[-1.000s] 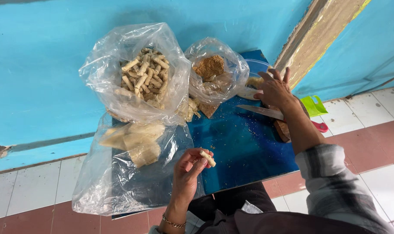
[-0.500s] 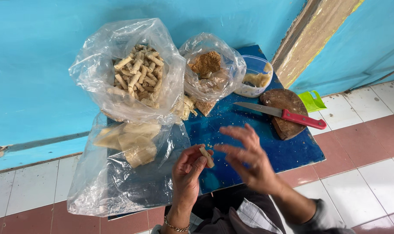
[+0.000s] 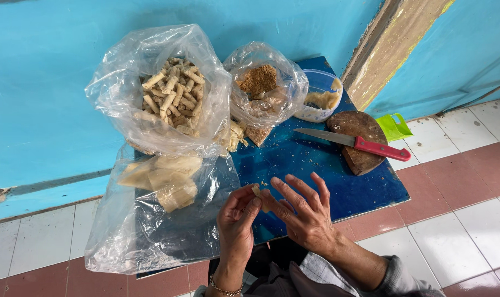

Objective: The person sits at a small table and folds triangular dough wrappers by hand, adding a pinch of brown filling from a plastic bag into each wrapper and pressing the edges together to seal them, placing finished pieces with the dough stack. The person repeats this folding and filling cycle throughout the episode.

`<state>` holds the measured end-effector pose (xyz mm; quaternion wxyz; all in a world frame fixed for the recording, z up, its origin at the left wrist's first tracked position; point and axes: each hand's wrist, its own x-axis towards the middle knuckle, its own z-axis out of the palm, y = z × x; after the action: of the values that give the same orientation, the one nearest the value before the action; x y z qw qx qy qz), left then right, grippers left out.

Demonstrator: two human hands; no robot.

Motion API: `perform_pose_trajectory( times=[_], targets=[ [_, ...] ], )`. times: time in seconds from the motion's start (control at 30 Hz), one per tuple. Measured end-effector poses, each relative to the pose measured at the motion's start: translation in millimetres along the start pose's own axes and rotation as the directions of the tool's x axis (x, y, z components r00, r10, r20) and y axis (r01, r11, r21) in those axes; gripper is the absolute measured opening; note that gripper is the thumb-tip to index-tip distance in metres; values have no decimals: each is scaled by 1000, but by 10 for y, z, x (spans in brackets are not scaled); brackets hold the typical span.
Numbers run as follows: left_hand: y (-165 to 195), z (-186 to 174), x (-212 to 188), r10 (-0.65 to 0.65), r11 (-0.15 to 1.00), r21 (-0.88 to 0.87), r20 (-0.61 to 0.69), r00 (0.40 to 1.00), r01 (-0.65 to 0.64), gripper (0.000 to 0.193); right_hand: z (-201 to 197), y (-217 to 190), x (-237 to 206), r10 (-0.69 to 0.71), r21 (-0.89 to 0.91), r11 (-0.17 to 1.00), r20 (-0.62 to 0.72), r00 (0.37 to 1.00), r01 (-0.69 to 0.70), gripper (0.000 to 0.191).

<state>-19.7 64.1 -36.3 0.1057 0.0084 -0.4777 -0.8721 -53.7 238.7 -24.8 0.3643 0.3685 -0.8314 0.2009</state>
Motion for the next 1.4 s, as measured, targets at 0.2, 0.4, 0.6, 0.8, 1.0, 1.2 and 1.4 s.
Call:
perform_pose_trajectory(
  times=[0.2, 0.4, 0.6, 0.8, 1.0, 1.2, 1.4],
  targets=[
    [78, 53, 52, -18, 1000, -25, -29, 999, 17, 31, -116, 87, 51, 91, 269, 960, -51, 995, -74, 50],
    [52, 147, 27, -27, 995, -96, 44, 999, 32, 36, -163, 131, 138, 169, 370, 915, 8, 986, -159, 50],
    [-119, 152, 83, -59, 995, -85, -15, 998, 58, 37, -201, 188, 39, 44, 176, 984, -43, 998, -36, 51],
    [-228, 207, 67, -12, 999, -53, -42, 999, 10, 39, -230, 280, 70, 22, 154, 988, -25, 999, -18, 46],
    [-128, 276, 3, 17, 999, 31, -40, 999, -16, 43, -314, 234, 120, 358, 590, 736, 79, 931, -333, 36],
    [-221, 359, -49, 102, 980, 170, 23, 995, -104, 51, -220, 331, 164, 458, 707, 479, 303, 835, -520, 27],
    [-272, 293, -82, 198, 948, 236, 82, 977, -212, 47, -167, 383, 113, 407, 769, -129, 616, 674, -626, 15]
  ],
)
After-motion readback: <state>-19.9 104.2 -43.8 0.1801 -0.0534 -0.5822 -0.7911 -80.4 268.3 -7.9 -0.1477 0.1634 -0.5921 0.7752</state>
